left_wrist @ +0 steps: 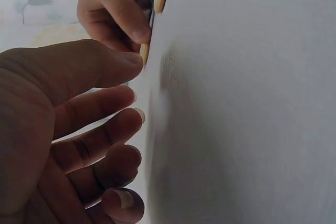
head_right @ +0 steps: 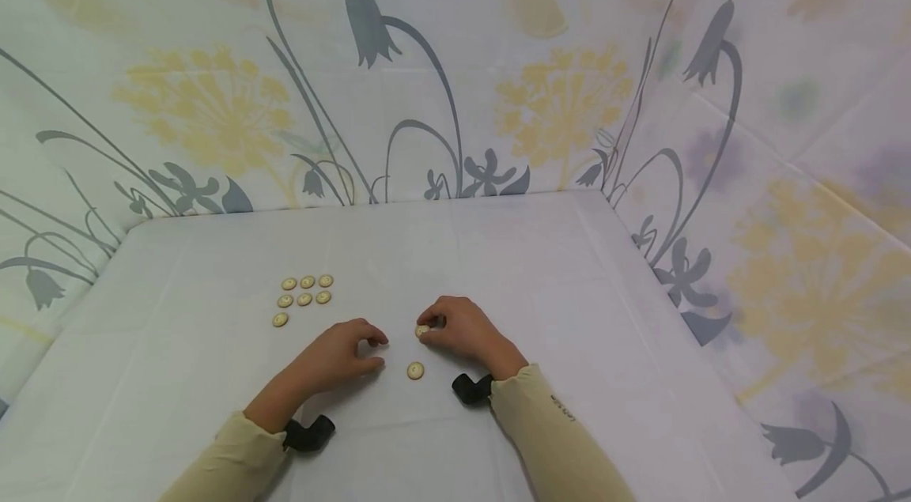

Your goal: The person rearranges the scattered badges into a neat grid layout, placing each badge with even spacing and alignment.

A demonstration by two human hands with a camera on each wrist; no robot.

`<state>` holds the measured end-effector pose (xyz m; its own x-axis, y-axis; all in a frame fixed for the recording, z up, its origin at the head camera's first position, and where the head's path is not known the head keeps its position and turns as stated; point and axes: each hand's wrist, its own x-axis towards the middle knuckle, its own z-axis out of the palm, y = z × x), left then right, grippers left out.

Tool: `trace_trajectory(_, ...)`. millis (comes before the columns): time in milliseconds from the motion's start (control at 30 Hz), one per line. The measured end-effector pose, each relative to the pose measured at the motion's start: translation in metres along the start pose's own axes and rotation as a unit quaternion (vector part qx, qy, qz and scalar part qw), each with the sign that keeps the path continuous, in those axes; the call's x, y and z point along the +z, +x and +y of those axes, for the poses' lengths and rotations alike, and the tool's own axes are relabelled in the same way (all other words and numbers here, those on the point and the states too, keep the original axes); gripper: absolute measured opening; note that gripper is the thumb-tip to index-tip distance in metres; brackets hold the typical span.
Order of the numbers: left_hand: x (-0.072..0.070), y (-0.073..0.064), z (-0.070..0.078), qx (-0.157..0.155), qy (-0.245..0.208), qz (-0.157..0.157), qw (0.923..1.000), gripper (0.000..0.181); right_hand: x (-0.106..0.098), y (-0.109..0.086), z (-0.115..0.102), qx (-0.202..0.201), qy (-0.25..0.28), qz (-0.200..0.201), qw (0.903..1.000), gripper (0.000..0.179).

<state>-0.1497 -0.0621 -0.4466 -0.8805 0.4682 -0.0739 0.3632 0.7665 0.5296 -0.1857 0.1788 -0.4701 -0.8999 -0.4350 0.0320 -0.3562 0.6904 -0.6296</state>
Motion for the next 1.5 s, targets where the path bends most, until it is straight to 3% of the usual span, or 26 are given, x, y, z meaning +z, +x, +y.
trace_trajectory(333, 0.007, 0.005, 0.008, 0.036, 0.009, -0.022, 0.9991, 0.024, 0.000, 0.001, 0.001, -0.004, -0.001, 0.003, 1.0000, 0.017)
trace_trajectory(933, 0.017, 0.013, 0.025, 0.037, 0.025, -0.057, 0.9974, 0.027, 0.000, 0.001, 0.001, -0.005, 0.001, 0.001, 1.0000, 0.017)
trace_trajectory(1233, 0.017, 0.014, 0.031, 0.073, 0.042, -0.054, 0.9950, 0.021, -0.001, 0.001, 0.001, -0.008, -0.002, 0.000, 1.0000, 0.017)
trace_trajectory(1500, 0.019, 0.014, 0.034, 0.075, 0.056, -0.049, 0.9944, 0.016, -0.001, 0.000, 0.000, -0.007, -0.002, 0.000, 1.0000, 0.017)
